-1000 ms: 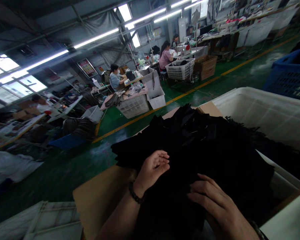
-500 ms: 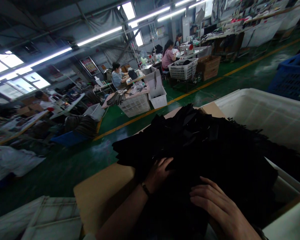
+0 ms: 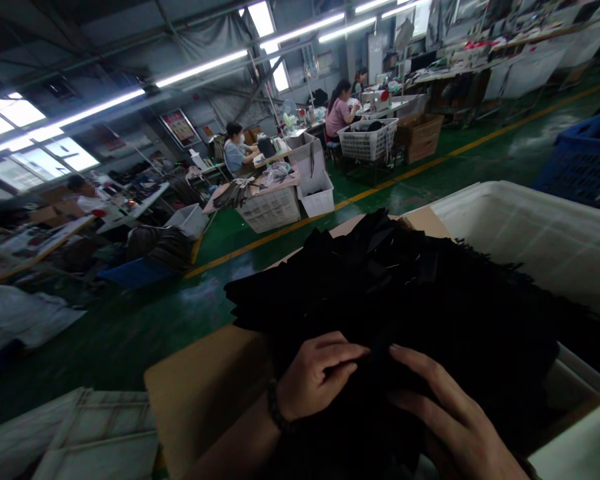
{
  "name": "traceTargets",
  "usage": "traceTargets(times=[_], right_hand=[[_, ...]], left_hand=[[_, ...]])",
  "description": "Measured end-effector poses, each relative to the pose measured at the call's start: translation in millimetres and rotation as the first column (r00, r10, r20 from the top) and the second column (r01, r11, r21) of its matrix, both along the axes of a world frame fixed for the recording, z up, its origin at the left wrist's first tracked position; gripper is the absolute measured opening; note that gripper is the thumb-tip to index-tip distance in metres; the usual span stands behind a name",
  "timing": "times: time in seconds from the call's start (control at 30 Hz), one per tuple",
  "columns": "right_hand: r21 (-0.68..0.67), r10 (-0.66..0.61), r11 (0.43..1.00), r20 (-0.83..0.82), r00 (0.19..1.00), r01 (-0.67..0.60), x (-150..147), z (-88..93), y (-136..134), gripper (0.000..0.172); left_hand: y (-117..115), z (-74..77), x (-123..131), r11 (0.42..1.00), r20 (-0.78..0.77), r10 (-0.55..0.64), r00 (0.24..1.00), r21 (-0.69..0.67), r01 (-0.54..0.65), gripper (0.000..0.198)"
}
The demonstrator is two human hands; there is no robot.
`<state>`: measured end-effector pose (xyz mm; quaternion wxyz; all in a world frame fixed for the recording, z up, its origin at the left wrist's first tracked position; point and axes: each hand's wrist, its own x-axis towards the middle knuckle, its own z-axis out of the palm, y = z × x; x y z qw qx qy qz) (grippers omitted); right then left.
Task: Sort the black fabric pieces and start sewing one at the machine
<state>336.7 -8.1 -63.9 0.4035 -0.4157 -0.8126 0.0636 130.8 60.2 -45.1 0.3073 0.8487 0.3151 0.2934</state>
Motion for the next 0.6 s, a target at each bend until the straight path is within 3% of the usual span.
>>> traceTargets(times=[0.07,0.17,0.3,0.4,0.47,0.6], right_hand=[[0.0,-0.013,1.0,0.017,1.0,0.013,0,0.6,0,0.024],[0.01,-0.006,1.0,0.04,0.999,0.005,4,1.6,0,0.023],[0.037,0.161,0.986,0.089,0.983,-0.165,11,4.1,0,0.021],[0.067,0.194,0.977,0.089,0.977,-0.2,14,4.0,-1,0.023],[0.087,0.187,0.977,0.074,0.98,-0.193,14,2.4,-2,0.022],[0.105,0.146,0.983,0.057,0.988,-0.151,9,2.7,-2,0.02]], left_hand=[[-7,2.8,2,0.991,-0.047,-0.124,0.991,0.047,0.126,0.026],[-15,4.6,5,0.965,-0.158,-0.205,0.966,0.133,0.226,0.029],[-22,6.7,8,0.953,-0.213,-0.253,0.944,0.115,0.281,0.029],[-27,5.1,11,0.97,-0.077,-0.242,0.967,-0.002,0.242,0.031],[-31,1.5,12,0.978,-0.014,-0.189,0.982,-0.089,0.187,0.053],[-43,-6.0,11,0.984,-0.121,-0.102,0.987,-0.161,0.081,0.078]])
